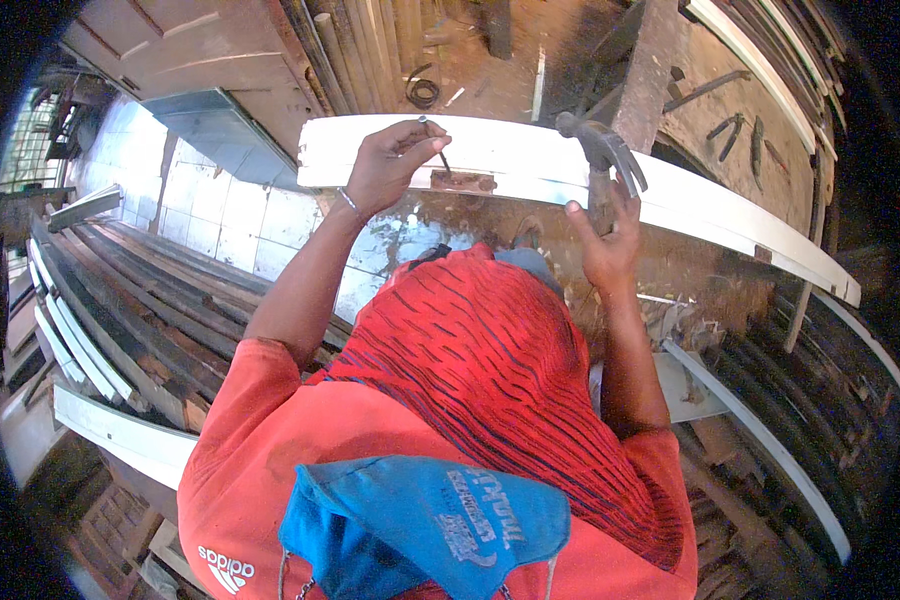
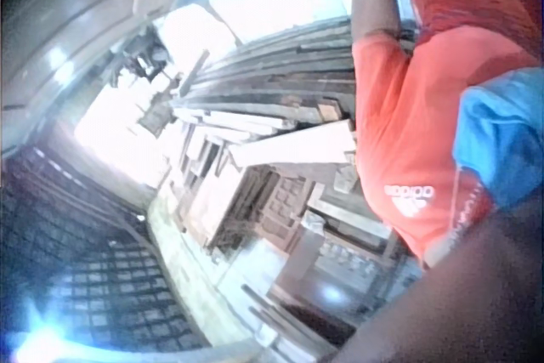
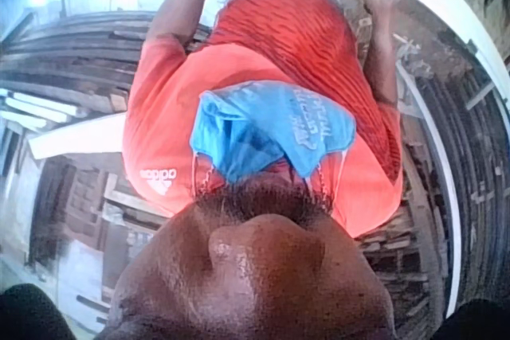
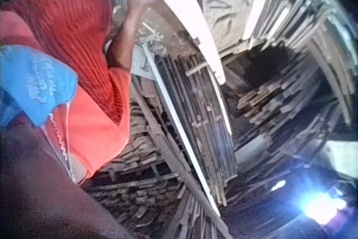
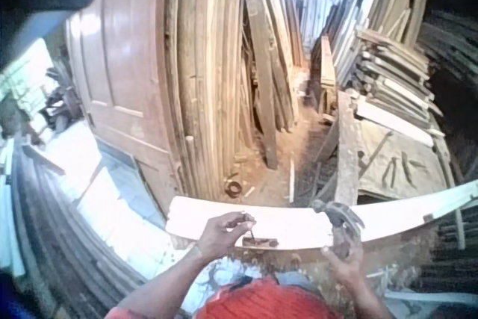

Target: The person removes a hinge from a white wooden board by pulling nails with pincers and striking a nail with a hammer.

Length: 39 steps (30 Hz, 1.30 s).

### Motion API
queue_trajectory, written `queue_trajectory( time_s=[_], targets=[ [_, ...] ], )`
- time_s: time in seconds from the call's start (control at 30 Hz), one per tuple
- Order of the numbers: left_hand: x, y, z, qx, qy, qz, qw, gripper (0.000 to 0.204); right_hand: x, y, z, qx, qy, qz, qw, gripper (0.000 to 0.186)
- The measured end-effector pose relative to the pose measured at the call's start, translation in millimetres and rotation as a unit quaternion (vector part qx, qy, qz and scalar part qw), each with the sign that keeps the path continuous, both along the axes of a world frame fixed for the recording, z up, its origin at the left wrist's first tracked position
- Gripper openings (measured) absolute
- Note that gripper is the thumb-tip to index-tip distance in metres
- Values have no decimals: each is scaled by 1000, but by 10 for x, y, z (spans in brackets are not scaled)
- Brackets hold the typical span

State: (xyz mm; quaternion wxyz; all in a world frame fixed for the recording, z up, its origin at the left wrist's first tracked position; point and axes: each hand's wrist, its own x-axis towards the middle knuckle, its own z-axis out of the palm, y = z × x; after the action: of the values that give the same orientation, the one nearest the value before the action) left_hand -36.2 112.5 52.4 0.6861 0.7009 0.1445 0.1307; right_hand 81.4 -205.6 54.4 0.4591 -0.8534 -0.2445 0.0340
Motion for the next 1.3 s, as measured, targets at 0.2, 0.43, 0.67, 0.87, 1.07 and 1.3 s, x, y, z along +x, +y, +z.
queue_trajectory(
  time_s=[0.2,0.43,0.67,0.87,1.07,1.3],
  targets=[
    [201,-88,44,92,58,-68,992,26,-229,53,259,-13,23,-2,1000,52],
    [238,-74,-40,167,25,-79,982,22,-347,74,416,-21,34,-5,999,51],
    [240,-48,-101,190,16,-104,976,22,-369,78,450,-35,-9,11,999,51],
    [360,3,71,305,-14,-234,923,23,-445,172,776,52,262,24,963,49],
    [488,-20,-12,297,-65,-278,911,25,-607,192,951,174,167,-5,971,39],
    [472,101,-77,328,-62,-265,905,27,-481,114,1089,11,371,-23,928,36]
  ],
)
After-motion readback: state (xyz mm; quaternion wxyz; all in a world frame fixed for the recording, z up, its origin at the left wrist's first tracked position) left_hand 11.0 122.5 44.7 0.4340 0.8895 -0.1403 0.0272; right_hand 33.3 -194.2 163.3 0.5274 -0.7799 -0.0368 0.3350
